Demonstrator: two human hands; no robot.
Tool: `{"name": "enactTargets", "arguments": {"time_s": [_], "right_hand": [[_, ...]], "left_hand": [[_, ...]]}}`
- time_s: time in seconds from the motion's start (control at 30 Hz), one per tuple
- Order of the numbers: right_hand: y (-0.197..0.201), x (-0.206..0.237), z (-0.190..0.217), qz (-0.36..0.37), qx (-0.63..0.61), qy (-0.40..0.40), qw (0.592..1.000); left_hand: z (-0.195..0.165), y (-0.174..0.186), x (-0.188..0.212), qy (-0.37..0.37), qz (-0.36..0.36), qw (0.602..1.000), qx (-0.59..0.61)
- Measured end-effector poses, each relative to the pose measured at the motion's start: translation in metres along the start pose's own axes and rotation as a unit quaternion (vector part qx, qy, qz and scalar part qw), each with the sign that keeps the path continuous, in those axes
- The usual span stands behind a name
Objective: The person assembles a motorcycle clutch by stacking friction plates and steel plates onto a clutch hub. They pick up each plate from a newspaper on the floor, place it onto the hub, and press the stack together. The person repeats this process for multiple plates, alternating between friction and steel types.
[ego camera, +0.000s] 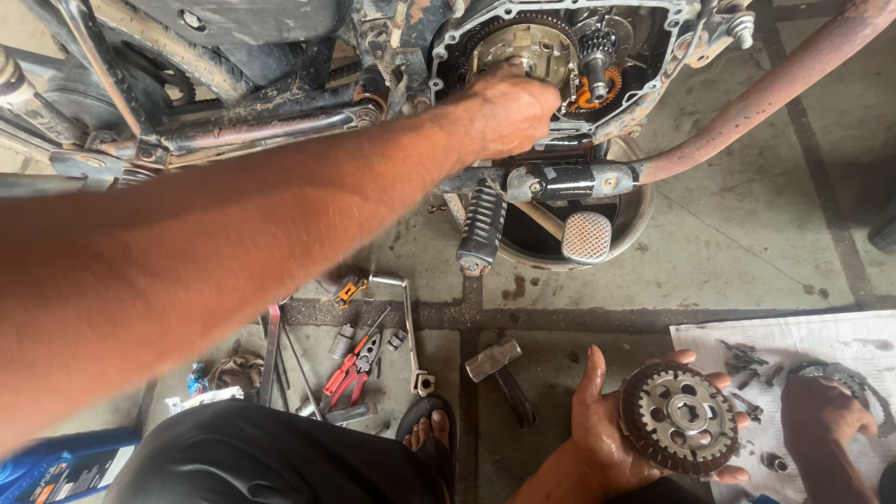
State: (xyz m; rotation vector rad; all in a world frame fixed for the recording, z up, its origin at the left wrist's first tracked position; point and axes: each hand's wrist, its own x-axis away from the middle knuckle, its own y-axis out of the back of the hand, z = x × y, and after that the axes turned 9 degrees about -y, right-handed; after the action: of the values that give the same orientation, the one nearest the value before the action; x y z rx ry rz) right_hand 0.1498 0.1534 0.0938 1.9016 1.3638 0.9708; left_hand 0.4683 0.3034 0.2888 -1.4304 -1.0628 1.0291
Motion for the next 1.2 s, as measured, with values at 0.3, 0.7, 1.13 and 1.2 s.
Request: {"name": "enactTargets", "arguments": {"time_s": [0.3, 0.7, 1.13, 1.2], "right_hand": [[0.007, -0.014, -0.006, -0.016, 0.021, -0.034, 0.999], [0.026, -0.029, -0.031, -0.015, -0.051, -0.12, 0.991], [0.097, 0.092, -0.148, 0.185, -0.932, 0.115, 0.291], [0.103, 0.104, -0.131, 0.184, -0.926, 0.137, 0.301]], "left_hand": [[0.006, 0.01, 0.001, 0.015, -0.004, 1.0, -0.016], [0.017, 0.052, -0.017, 0.047, -0.047, 0.995, 0.068], [0.047, 0.067, -0.067, 0.046, -0.072, 0.973, 0.215], [0.054, 0.064, -0.072, 0.05, -0.078, 0.977, 0.19]]}}
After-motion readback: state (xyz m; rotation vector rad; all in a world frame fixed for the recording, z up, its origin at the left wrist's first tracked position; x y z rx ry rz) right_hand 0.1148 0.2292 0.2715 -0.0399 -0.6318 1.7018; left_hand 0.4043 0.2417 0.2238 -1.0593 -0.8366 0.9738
